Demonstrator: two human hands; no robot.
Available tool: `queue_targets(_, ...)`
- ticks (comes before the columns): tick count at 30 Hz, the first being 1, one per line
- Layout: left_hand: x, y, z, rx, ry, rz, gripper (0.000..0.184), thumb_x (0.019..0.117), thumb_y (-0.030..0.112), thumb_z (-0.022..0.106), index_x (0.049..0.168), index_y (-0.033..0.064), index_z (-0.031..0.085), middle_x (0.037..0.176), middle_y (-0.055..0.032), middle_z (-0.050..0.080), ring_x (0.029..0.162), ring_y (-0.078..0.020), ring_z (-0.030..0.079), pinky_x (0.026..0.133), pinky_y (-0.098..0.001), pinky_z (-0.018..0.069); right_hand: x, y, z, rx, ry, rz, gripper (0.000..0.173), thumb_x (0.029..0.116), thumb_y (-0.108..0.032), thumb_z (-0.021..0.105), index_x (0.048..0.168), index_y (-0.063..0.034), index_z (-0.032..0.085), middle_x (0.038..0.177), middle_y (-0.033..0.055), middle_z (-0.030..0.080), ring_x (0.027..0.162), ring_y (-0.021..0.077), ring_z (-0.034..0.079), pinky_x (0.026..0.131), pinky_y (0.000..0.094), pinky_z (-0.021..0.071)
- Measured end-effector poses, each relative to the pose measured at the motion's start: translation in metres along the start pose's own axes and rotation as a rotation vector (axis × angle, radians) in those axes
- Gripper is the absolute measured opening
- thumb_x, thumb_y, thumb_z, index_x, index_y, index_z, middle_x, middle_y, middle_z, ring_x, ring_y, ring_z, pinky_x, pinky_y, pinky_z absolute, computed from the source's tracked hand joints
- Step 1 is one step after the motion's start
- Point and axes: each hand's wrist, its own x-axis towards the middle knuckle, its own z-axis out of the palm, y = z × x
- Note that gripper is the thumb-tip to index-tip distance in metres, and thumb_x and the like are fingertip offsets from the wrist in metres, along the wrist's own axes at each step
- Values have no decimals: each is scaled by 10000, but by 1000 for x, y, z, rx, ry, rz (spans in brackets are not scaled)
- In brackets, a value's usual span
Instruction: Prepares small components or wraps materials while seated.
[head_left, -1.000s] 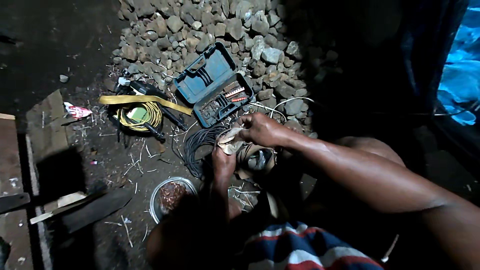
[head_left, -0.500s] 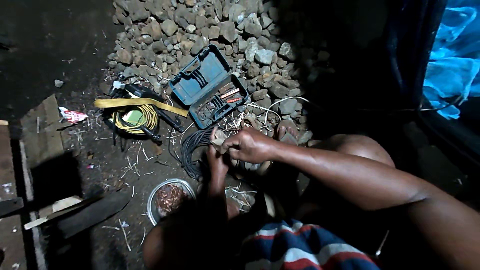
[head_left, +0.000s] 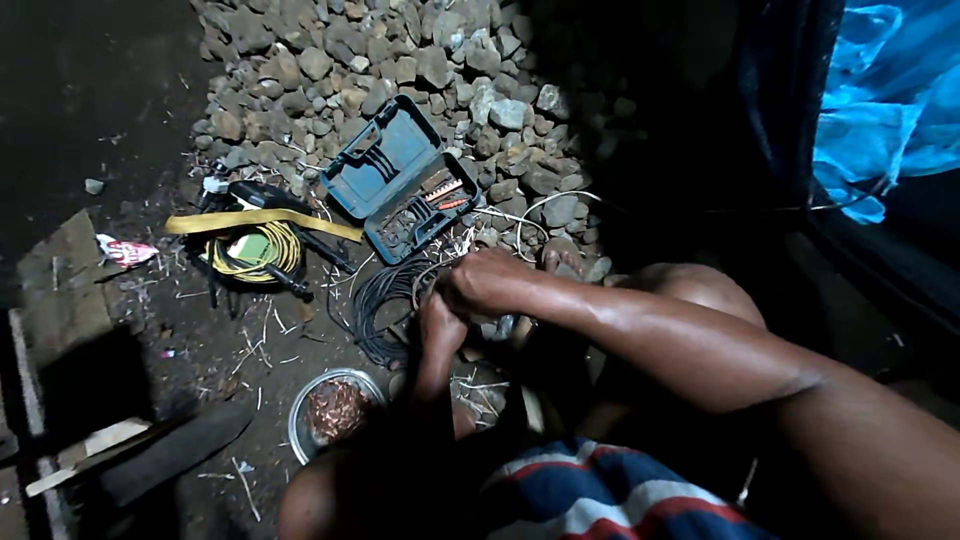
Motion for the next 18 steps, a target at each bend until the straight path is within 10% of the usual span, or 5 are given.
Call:
queue_targets(10,-12,-30,24,-117,40,-58,520,906,122,722,1325,-140,559,1310,-306,611,1274,-360,580,1130,-469,427,-10,-6,-8,121,82,-240,92,935,-185,699,924,-94,701,896,77,659,838,258,669,709,504,558)
queue_targets(18,-9,-50,31,-137,-54,-42,609,840,123,796,1356,-84,549,1310,-220,636,1257,-248,601,1120,-395,456,-12,-4,-8,309,168,-239,164,944,-148,662,798,-78,685,834,65,623,781,209,631,688,436,537)
